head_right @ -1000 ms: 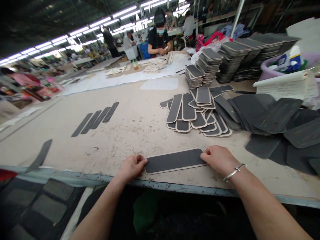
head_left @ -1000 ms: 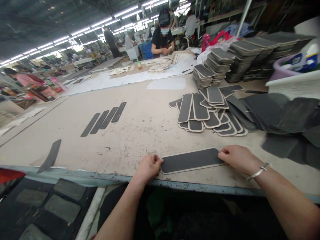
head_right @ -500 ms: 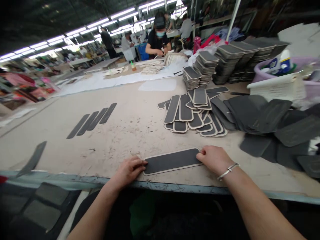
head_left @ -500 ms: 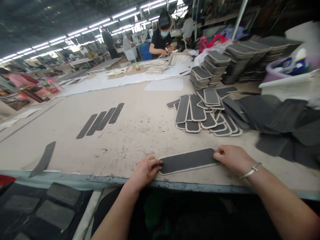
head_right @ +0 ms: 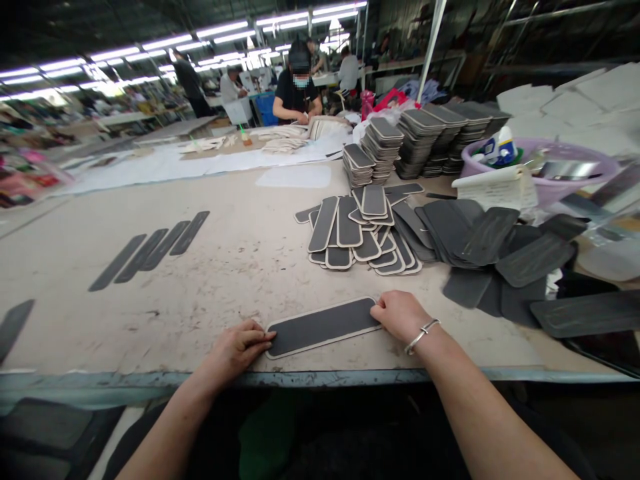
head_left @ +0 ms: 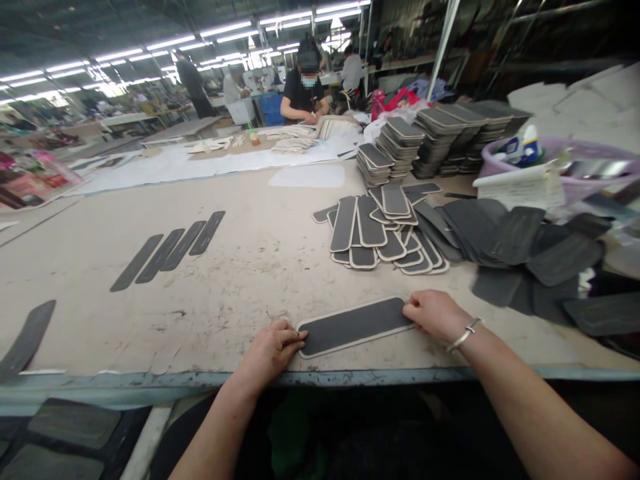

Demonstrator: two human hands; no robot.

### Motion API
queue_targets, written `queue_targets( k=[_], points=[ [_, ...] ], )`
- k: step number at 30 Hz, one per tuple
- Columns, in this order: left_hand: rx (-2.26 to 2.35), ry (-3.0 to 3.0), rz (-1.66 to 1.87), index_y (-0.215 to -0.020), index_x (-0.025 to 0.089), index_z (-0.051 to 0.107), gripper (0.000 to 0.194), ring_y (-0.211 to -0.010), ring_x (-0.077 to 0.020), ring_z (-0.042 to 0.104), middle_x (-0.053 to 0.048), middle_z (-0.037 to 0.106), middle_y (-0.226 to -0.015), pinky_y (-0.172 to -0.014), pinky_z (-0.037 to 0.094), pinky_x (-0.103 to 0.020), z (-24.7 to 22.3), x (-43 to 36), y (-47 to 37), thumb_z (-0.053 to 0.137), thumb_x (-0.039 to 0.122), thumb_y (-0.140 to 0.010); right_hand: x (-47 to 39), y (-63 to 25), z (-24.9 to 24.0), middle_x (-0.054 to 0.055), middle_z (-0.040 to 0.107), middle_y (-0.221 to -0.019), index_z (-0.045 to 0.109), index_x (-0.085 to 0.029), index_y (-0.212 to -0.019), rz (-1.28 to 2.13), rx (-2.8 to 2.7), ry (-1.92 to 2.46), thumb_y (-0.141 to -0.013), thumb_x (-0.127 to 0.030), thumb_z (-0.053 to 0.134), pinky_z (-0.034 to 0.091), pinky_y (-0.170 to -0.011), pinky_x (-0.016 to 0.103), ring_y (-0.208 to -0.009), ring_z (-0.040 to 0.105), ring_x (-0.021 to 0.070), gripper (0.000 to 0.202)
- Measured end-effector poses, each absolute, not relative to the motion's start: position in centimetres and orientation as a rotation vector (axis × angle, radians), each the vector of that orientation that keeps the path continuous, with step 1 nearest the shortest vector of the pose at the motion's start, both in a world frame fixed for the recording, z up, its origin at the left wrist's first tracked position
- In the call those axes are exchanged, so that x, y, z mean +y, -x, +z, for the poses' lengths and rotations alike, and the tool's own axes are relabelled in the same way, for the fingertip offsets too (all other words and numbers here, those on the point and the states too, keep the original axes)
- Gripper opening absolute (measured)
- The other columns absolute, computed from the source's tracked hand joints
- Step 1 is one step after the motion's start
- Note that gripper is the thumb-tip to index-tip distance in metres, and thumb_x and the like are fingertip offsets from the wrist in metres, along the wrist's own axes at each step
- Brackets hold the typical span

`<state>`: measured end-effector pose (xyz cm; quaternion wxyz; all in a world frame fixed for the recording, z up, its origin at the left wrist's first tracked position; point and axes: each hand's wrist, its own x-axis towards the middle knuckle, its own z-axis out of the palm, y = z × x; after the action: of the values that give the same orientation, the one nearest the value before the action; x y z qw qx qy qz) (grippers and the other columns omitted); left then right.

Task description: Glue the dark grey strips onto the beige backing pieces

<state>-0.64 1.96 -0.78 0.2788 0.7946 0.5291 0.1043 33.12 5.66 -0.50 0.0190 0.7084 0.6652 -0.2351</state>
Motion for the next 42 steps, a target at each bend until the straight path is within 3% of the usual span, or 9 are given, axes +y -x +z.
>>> queue_targets(
  k=[5, 10, 16, 21, 23, 25, 28, 31, 42],
  points=[
    [1.445, -2.135, 0.237, -0.086, 0.022, 0.071, 0.022, -0.077, -0.0135, 0.056, -0.003, 0.059, -0.082, -0.069, 0.042, -0.022, -0.4, 2.0, 0.4, 0.050, 0.031, -0.083, 5.6, -33.5, -0.3, 0.005, 0.062, -0.060, 0.062, -0.020, -0.059, -0.554, 2.106, -2.192, -0.072, -0.037, 0.044, 0.031, -0.053, 0.026, -0.060, 0.055, 0.0177, 0.028],
    [1.476, -2.128, 0.228, -0.084, 0.021, 0.071, 0.022, -0.076, -0.0137, 0.056, -0.004, 0.059, -0.081, -0.068, 0.041, -0.021, -0.5, 2.0, 0.2, 0.051, 0.030, -0.083, 5.3, -34.6, 0.9, 0.007, 0.061, -0.060, 0.063, -0.019, -0.055, -0.604, 2.016, -2.191, -0.073, -0.055, 0.043, 0.035, -0.054, 0.027, -0.061, 0.056, 0.0190, 0.045],
    [1.495, -2.129, 0.264, -0.083, 0.021, 0.072, 0.024, -0.074, -0.0135, 0.056, -0.004, 0.060, -0.080, -0.067, 0.041, -0.022, -0.8, 1.9, 0.2, 0.050, 0.032, -0.083, 5.5, -36.2, 1.4, 0.002, 0.067, -0.072, 0.066, -0.020, -0.090, -1.107, 1.970, -2.383, -0.076, -0.040, 0.043, 0.043, -0.056, 0.024, -0.061, 0.060, 0.0149, 0.034],
    [1.520, -2.108, 0.253, -0.086, 0.023, 0.072, 0.020, -0.074, -0.0137, 0.056, -0.004, 0.059, -0.081, -0.068, 0.042, -0.022, -0.8, 1.8, 0.2, 0.053, 0.030, -0.081, 5.6, -36.0, 1.9, 0.012, 0.067, -0.094, 0.053, -0.013, -0.117, -0.698, 2.000, -2.621, -0.082, -0.041, 0.037, 0.047, -0.072, 0.036, -0.079, 0.062, 0.0249, 0.048],
    [1.515, -2.106, 0.253, -0.086, 0.023, 0.072, 0.020, -0.074, -0.0138, 0.056, -0.004, 0.059, -0.081, -0.069, 0.042, -0.022, -0.7, 1.8, 0.1, 0.054, 0.029, -0.081, 4.5, -33.5, 1.7, 0.014, 0.059, -0.114, 0.041, -0.012, -0.130, -0.607, 2.219, -2.496, -0.085, -0.045, 0.033, 0.042, -0.087, 0.038, -0.100, 0.056, 0.0267, 0.056],
    [1.516, -2.101, 0.261, -0.086, 0.022, 0.072, 0.020, -0.073, -0.0138, 0.056, -0.004, 0.059, -0.081, -0.069, 0.042, -0.022, -0.7, 1.8, 0.1, 0.054, 0.028, -0.081, 2.8, -29.7, 0.9, 0.012, 0.039, -0.136, 0.029, -0.011, -0.137, -0.556, 2.603, -2.156, -0.088, -0.045, 0.031, 0.033, -0.100, 0.035, -0.121, 0.040, 0.0231, 0.060],
    [1.528, -2.084, 0.278, -0.086, 0.022, 0.072, 0.019, -0.073, -0.0137, 0.057, -0.003, 0.060, -0.080, -0.069, 0.042, -0.022, -0.9, 1.8, 0.1, 0.054, 0.027, -0.081, 0.3, -24.3, -1.0, 0.011, 0.022, -0.144, 0.021, -0.010, -0.140, -0.400, 2.983, -1.551, -0.085, -0.048, 0.037, 0.023, -0.107, 0.040, -0.131, 0.020, 0.0238, 0.068],
    [1.542, -2.064, 0.287, -0.086, 0.023, 0.071, 0.019, -0.074, -0.0137, 0.057, -0.003, 0.060, -0.080, -0.070, 0.042, -0.022, -1.1, 1.8, 0.1, 0.054, 0.027, -0.080, -0.7, -22.5, -2.5, 0.011, 0.021, -0.144, 0.021, -0.013, -0.140, -0.314, 3.070, -1.291, -0.083, -0.052, 0.040, 0.020, -0.107, 0.046, -0.132, 0.015, 0.0258, 0.071],
    [1.507, -1.767, 0.381, -0.092, 0.020, 0.069, 0.024, -0.072, -0.0143, 0.060, -0.002, 0.064, -0.079, -0.066, 0.046, -0.024, -0.8, 2.0, 0.8, 0.055, 0.021, -0.073, 3.0, -31.1, -4.2, 0.010, 0.017, -0.145, 0.021, -0.008, -0.140, -0.065, 2.480, -1.893, -0.084, -0.059, 0.021, 0.019, -0.106, 0.045, -0.133, 0.012, 0.0253, 0.075]
  ],
)
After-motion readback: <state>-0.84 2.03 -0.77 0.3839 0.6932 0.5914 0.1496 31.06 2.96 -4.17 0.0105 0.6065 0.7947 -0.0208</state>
